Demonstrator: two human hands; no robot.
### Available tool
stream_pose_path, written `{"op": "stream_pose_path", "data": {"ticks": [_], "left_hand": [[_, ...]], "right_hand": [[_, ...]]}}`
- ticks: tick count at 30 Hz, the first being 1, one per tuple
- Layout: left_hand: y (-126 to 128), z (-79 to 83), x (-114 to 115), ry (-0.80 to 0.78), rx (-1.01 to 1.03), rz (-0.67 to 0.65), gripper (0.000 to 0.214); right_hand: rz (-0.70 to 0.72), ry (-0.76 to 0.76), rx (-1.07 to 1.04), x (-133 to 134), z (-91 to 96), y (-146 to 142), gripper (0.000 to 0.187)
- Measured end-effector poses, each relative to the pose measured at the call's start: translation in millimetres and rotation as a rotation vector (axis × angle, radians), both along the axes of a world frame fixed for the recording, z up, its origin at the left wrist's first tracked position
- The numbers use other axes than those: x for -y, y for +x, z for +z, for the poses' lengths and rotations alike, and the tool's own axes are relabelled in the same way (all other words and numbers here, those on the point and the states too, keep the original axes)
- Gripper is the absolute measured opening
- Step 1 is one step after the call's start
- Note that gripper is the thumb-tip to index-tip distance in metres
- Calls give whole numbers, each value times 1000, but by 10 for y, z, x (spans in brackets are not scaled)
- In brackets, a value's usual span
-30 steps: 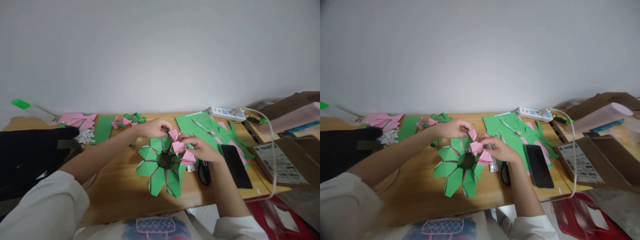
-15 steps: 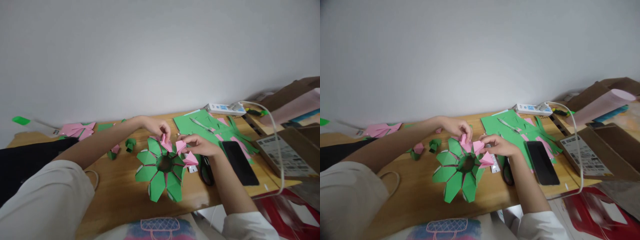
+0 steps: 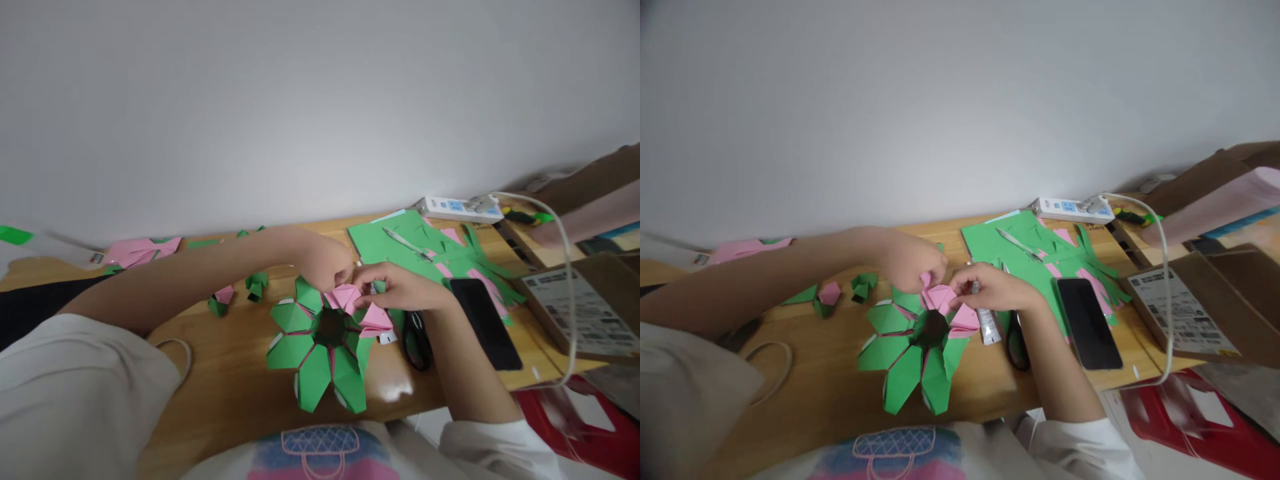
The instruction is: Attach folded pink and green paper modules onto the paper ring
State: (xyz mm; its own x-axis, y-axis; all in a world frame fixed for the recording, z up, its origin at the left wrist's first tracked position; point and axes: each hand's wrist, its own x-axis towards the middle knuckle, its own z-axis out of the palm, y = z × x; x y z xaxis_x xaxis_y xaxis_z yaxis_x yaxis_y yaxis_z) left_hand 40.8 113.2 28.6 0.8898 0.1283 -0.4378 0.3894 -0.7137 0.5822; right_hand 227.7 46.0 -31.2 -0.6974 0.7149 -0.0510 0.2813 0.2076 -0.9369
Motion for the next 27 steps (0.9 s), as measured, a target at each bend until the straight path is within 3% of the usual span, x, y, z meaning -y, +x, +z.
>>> {"op": "stream_pose_path", "data": {"ticks": [5, 10, 13, 15, 19, 23, 27], "left_hand": [[83, -16, 114, 107, 16, 21, 26], [28, -7, -31, 90, 15, 30, 9], [-190, 40, -79, 63, 110, 110, 41], [-417, 31, -20, 73, 248, 292, 51], [-909, -156, 355, 239, 381, 753, 46], [-1215, -479, 917, 232, 494, 846, 46], [-1283, -861, 1340, 126, 539, 951, 47]], "right_hand": [[-80, -83, -48, 28, -14, 11, 10], [-249, -181, -150, 158, -142, 29, 21], [-448, -215, -239, 316, -304, 45, 28], [-605, -211, -294, 431, -431, 53, 37], [-886, -165, -362, 663, -685, 17, 39], [-1006, -127, -362, 926, -841, -129, 29], [-926, -104, -320, 1145, -851, -296, 28]]}}
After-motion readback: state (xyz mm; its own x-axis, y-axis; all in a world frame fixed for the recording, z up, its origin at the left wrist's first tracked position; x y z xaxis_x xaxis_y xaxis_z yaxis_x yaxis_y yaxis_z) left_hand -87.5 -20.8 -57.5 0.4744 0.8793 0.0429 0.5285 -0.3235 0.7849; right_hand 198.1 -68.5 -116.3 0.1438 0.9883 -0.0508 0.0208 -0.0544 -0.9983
